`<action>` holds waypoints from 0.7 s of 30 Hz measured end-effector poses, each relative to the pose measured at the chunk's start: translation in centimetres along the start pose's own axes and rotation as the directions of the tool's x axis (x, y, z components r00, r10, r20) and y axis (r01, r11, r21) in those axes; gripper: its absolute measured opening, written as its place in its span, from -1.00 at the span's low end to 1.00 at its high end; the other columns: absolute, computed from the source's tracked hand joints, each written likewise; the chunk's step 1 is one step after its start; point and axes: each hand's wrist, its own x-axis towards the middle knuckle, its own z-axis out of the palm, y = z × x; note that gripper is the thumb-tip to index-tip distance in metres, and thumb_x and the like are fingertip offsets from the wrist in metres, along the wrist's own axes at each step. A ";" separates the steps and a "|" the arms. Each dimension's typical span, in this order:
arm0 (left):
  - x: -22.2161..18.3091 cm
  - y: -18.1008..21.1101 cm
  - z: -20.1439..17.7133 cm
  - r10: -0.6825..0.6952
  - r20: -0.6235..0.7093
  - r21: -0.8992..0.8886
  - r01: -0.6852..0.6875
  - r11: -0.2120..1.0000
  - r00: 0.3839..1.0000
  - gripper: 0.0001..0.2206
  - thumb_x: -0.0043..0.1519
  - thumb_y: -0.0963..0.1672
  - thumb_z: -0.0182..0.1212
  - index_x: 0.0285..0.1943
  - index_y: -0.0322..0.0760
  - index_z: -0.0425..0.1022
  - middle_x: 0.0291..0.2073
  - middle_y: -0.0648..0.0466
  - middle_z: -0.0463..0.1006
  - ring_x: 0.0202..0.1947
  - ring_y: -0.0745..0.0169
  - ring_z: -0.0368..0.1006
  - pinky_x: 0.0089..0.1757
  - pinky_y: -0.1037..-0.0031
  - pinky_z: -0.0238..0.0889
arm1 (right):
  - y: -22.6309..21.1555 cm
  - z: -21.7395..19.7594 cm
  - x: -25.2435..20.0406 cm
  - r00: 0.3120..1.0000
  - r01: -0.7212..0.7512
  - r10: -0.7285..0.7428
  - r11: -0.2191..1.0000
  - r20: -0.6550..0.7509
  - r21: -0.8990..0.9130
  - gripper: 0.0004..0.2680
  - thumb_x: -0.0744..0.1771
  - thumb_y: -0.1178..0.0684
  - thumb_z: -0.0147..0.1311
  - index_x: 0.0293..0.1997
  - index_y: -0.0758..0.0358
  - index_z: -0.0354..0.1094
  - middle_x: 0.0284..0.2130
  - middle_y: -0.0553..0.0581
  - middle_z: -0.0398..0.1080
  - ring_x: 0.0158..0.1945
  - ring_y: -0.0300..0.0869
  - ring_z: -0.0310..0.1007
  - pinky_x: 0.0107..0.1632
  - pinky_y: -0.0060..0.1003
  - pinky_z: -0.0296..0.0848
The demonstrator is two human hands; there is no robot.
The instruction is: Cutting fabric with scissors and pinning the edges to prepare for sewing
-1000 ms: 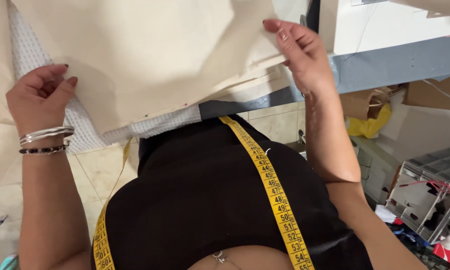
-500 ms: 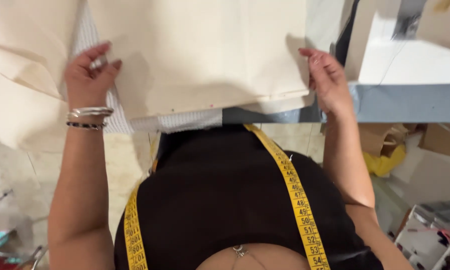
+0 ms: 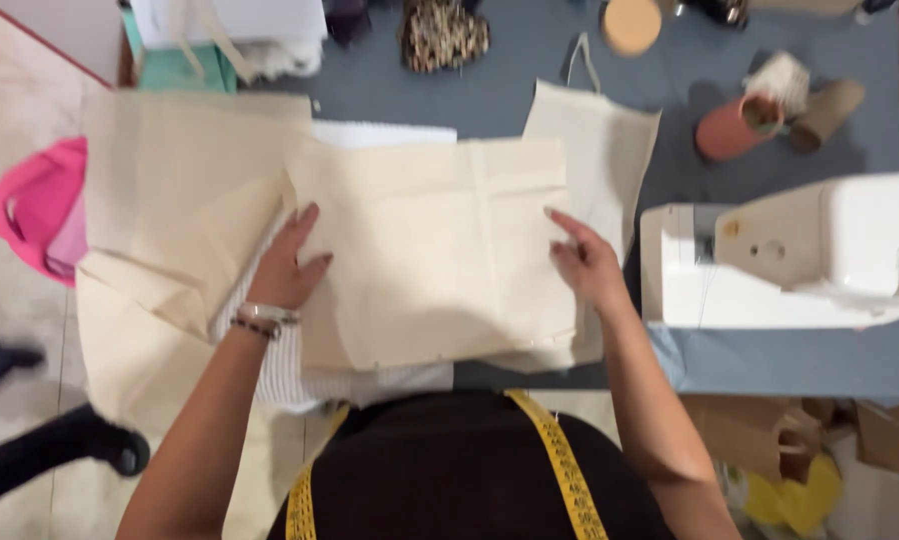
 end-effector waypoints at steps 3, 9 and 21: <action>0.6 5.3 -2.9 0.087 0.029 0.053 -0.089 0.995 0.996 -0.30 0.13 -0.18 0.31 0.54 -0.16 0.21 0.40 -0.23 0.29 0.44 -0.37 0.06 0.36 -0.01 -0.07 | -5.3 -0.8 -0.7 0.993 0.017 -0.030 0.993 -0.111 -0.115 -0.64 0.34 0.16 0.14 0.30 -0.13 0.41 0.14 0.28 0.44 0.31 0.15 0.30 0.25 0.00 0.38; 9.6 10.3 -8.6 0.197 0.010 0.097 -0.197 0.976 0.980 -0.16 0.03 -0.09 0.43 0.57 -0.12 0.14 0.46 -0.24 0.19 0.47 -0.41 -0.02 0.37 -0.01 -0.13 | -5.8 -3.6 6.8 0.947 0.179 -0.193 0.981 -0.255 -0.076 -0.61 0.39 0.23 0.11 0.40 -0.07 0.34 -0.47 0.11 0.39 -0.36 -0.24 0.35 -0.23 -0.27 0.47; 37.9 6.7 -5.6 0.461 -0.103 0.431 -0.378 0.820 0.882 -0.22 0.18 -0.18 0.60 0.51 -0.54 0.16 0.43 -0.37 0.14 0.42 -0.35 0.02 0.33 0.12 -0.11 | -8.3 -3.6 26.1 0.782 0.367 -0.522 0.827 -0.339 -0.426 -0.55 0.34 0.30 0.16 0.40 0.08 0.22 0.33 0.09 0.31 0.45 0.04 0.15 0.39 -0.23 0.17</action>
